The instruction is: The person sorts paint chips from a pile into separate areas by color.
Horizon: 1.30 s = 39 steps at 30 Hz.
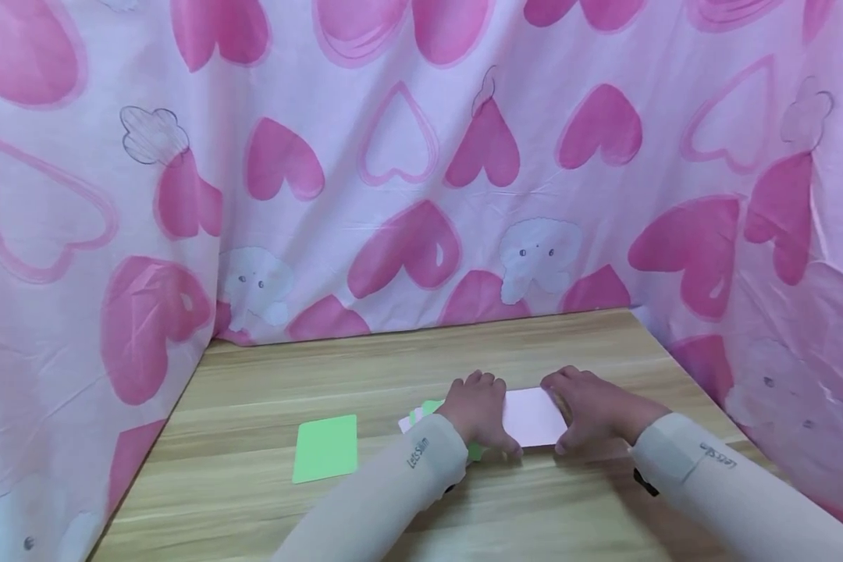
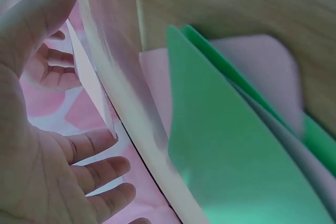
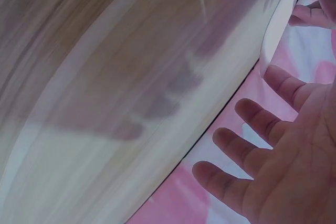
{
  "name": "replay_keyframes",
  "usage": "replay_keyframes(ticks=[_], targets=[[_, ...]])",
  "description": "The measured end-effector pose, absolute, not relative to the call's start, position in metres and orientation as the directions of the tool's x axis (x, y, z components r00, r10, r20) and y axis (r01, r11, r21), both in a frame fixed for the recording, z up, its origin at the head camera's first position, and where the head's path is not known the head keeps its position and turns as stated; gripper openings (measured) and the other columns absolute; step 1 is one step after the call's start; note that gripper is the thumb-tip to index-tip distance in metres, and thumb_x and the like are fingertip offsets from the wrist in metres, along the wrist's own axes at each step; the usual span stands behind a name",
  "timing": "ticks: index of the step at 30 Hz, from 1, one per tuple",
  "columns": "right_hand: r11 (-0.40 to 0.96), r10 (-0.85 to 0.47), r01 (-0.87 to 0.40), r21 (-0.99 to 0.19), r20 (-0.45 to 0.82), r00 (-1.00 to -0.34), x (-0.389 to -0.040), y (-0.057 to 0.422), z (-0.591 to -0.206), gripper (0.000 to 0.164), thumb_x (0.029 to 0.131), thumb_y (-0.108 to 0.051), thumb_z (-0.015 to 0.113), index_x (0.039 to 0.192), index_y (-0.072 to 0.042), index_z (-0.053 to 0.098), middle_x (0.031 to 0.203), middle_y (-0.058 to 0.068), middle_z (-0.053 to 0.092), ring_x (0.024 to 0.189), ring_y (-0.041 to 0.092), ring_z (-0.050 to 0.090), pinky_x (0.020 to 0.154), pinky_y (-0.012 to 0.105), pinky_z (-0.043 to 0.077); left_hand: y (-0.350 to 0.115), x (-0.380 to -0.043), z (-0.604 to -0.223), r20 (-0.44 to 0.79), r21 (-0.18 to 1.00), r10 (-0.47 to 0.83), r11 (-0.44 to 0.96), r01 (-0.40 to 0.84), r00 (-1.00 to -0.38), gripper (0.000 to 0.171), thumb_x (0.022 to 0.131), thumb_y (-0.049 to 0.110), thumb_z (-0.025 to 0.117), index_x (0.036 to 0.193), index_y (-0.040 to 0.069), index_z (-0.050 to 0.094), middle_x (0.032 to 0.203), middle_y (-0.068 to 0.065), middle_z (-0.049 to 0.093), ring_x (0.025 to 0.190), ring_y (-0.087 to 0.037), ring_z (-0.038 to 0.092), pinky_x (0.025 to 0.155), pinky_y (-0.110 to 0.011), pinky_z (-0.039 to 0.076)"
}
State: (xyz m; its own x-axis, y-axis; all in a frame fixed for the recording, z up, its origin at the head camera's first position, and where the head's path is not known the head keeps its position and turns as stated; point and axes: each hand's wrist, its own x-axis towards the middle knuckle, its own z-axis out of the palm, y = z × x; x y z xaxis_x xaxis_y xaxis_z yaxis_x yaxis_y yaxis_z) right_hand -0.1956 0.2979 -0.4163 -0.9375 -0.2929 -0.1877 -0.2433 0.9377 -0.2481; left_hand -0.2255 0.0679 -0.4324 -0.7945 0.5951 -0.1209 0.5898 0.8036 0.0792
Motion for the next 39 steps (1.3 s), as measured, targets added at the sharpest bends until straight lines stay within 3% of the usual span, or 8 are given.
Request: replay_keyframes(ticks=[11, 17, 24, 39], targets=[[0.959, -0.210, -0.150, -0.239, -0.251, -0.945, -0.195, 0.320, -0.419, 0.101, 0.060, -0.041, 0.102, 0.146, -0.015, 0.055, 0.140, 0.011, 0.056, 0.126, 0.034, 0.055, 0.106, 0.060, 0.053, 0.098, -0.228, -0.433, -0.162, 0.126, 0.577, 0.817, 0.563, -0.800, 0.094, 0.066, 0.075, 0.086, 0.138, 0.020, 0.059, 0.138, 0.004, 0.061, 0.145, -0.021, 0.047, 0.121, -0.046, 0.040], [0.966, -0.194, -0.134, -0.219, -0.283, -0.939, -0.196, 0.331, -0.425, 0.103, 0.062, -0.043, 0.101, 0.149, -0.017, 0.053, 0.139, 0.010, 0.055, 0.123, 0.033, 0.055, 0.102, 0.058, 0.055, 0.109, -0.227, -0.435, -0.157, 0.132, 0.570, 0.821, 0.555, -0.806, 0.092, 0.068, 0.075, 0.085, 0.137, 0.020, 0.059, 0.132, 0.003, 0.062, 0.136, -0.020, 0.050, 0.117, -0.045, 0.043], [0.971, -0.182, -0.123, -0.206, -0.299, -0.937, -0.200, 0.341, -0.432, 0.101, 0.059, -0.043, 0.102, 0.146, -0.020, 0.055, 0.136, 0.011, 0.056, 0.119, 0.034, 0.056, 0.098, 0.060, 0.055, 0.122, -0.229, -0.443, -0.149, 0.097, 0.562, 0.827, 0.554, -0.814, 0.092, 0.062, 0.078, 0.087, 0.131, 0.023, 0.062, 0.122, 0.007, 0.063, 0.122, -0.016, 0.052, 0.106, -0.039, 0.047], [0.961, -0.183, -0.103, -0.257, -0.313, -0.932, -0.203, 0.342, -0.434, 0.098, 0.057, -0.037, 0.104, 0.142, -0.021, 0.058, 0.135, 0.010, 0.056, 0.112, 0.030, 0.058, 0.096, 0.057, 0.056, 0.124, -0.229, -0.446, -0.167, 0.076, 0.560, 0.828, 0.556, -0.811, 0.094, 0.065, 0.078, 0.085, 0.136, 0.022, 0.060, 0.126, 0.004, 0.064, 0.125, -0.019, 0.053, 0.111, -0.042, 0.046]])
